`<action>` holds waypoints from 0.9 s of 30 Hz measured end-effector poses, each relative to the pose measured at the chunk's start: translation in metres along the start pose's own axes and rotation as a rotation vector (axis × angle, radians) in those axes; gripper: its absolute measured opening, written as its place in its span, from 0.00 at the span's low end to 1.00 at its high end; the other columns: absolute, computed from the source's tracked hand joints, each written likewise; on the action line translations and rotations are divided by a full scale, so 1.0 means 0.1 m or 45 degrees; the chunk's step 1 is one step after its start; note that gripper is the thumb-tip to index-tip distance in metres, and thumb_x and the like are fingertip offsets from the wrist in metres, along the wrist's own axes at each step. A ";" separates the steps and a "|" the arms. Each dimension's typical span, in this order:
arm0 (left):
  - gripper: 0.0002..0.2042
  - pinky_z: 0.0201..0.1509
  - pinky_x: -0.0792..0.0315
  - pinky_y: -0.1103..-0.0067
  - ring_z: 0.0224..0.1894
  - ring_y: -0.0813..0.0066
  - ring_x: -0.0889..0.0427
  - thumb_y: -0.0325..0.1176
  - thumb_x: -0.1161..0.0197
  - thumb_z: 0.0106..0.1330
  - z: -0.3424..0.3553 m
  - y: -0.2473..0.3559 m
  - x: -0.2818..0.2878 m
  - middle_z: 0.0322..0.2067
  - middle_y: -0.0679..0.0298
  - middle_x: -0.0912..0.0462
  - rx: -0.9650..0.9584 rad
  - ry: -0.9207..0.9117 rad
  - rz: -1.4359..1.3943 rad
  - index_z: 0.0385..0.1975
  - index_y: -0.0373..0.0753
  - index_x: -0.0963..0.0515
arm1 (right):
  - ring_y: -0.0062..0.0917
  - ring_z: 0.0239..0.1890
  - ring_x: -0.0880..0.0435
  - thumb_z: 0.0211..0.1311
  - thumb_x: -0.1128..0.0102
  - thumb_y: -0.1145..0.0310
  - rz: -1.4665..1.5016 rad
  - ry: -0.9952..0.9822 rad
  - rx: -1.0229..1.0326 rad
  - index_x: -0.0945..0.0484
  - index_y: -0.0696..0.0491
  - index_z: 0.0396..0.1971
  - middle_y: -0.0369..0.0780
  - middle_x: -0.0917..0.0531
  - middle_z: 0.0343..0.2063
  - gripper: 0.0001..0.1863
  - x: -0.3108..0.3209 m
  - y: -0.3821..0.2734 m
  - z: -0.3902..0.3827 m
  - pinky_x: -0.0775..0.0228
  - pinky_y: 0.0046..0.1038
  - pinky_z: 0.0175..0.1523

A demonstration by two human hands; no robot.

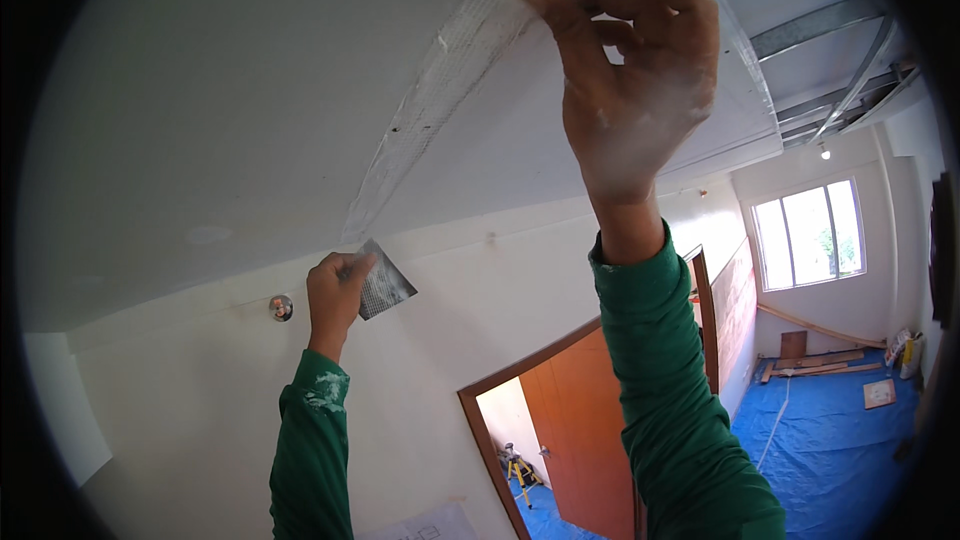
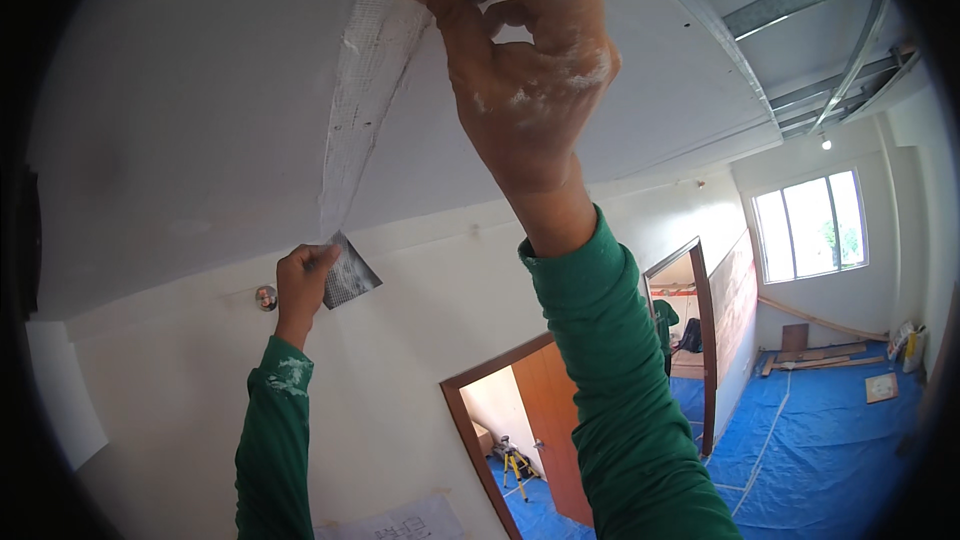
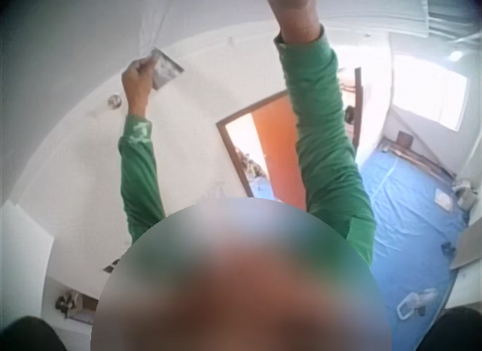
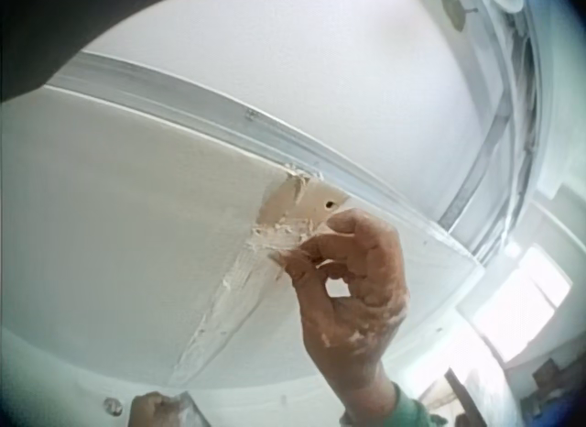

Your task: The person stands on a ladder and applies joint compound to ceiling seams using a hawk and taping knife. They repeatedly scoop compound from the hawk and spread it along the ceiling joints, smoothing the surface. A second person is visible in the background working on the floor.

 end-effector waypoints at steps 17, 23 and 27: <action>0.24 0.46 0.27 0.78 0.38 0.77 0.20 0.49 0.26 0.65 0.07 -0.29 -0.03 0.34 0.61 0.13 0.200 -0.060 -0.191 0.40 0.26 0.14 | 0.20 0.32 0.13 0.56 0.27 0.85 0.018 0.141 0.109 0.29 0.58 0.57 0.39 0.14 0.29 0.29 0.06 -0.16 0.00 0.20 0.17 0.37; 0.26 0.51 0.29 0.79 0.40 0.76 0.20 0.51 0.24 0.64 0.14 -0.62 -0.14 0.36 0.62 0.13 0.347 -0.129 -0.289 0.42 0.27 0.14 | 0.20 0.31 0.13 0.55 0.27 0.84 0.057 0.188 0.107 0.27 0.57 0.56 0.39 0.14 0.28 0.28 0.10 -0.22 -0.11 0.20 0.17 0.37; 0.26 0.53 0.28 0.77 0.40 0.73 0.18 0.53 0.23 0.62 0.29 -0.79 -0.27 0.38 0.61 0.13 0.451 -0.236 -0.344 0.40 0.29 0.14 | 0.19 0.30 0.13 0.56 0.27 0.83 0.083 0.162 0.146 0.26 0.57 0.55 0.38 0.14 0.27 0.27 -0.05 -0.22 -0.24 0.19 0.17 0.36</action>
Point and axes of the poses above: each hand's wrist, its own z-axis towards the middle knuckle, its own x-axis out of the back of the hand, y = z × x, the point moved 8 cm from there along z, towards the middle knuckle
